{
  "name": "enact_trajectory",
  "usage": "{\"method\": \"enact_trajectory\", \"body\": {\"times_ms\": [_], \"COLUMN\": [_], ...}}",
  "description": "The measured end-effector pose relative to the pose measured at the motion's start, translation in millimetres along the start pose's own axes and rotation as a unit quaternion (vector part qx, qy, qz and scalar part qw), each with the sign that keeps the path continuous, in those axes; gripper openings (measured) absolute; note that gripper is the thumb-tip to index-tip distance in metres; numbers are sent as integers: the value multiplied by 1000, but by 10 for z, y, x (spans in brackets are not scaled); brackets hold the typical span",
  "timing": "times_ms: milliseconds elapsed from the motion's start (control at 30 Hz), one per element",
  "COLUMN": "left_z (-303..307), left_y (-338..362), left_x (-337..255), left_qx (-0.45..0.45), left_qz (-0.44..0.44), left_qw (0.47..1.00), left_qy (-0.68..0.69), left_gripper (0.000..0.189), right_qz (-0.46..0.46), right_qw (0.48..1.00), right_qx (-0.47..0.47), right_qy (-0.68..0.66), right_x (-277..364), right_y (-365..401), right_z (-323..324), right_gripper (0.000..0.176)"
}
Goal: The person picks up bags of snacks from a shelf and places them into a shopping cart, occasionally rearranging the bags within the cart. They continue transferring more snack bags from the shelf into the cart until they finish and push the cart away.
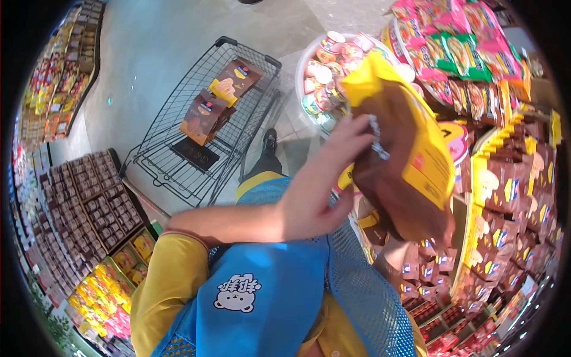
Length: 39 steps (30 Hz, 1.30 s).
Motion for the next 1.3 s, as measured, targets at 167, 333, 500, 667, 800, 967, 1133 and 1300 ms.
{"method": "enact_trajectory", "body": {"times_ms": [167,333,500,667,800,967,1133,1300], "left_z": [934,1943,2916,3657,3922,4083,3916,3605], "left_y": [488,928,1016,819,761,765,1017,1156], "left_x": [498,1294,2136,3247,4083,4767,5300,5578], "left_qx": [-134,-233,-287,-194,-156,-132,-114,50], "left_qz": [191,264,275,329,382,400,399,496], "left_qw": [971,923,871,841,816,823,792,716], "left_qy": [-58,-154,-288,-383,-404,-381,-448,-489], "left_gripper": [75,73,71,75,75,73,78,88], "right_qz": [28,-4,-229,-303,-374,-466,-520,-522], "right_qw": [966,922,889,861,843,799,705,734], "right_qx": [241,378,382,376,351,330,361,366], "right_qy": [88,81,-112,-160,-163,-189,-320,-234], "right_x": [-65,-437,-1017,-1724,-2207,-2824,-3262,-3330], "right_y": [-276,-581,-627,-878,-1033,-1213,-1309,-1189], "right_z": [-1287,-2802,-4261,-5079,-5480,-5827,-6144,-6081], "right_gripper": [40,28,35,35,27,20,37,68]}}
Point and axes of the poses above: each hand's wrist, its own y-axis away from the middle knuckle, its own z-axis out of the back of the hand, x = y × z, the point moved 2 cm from there along -y, towards the middle knuckle, and after that the axes turned 10 degrees about x, right-handed, at the moved point
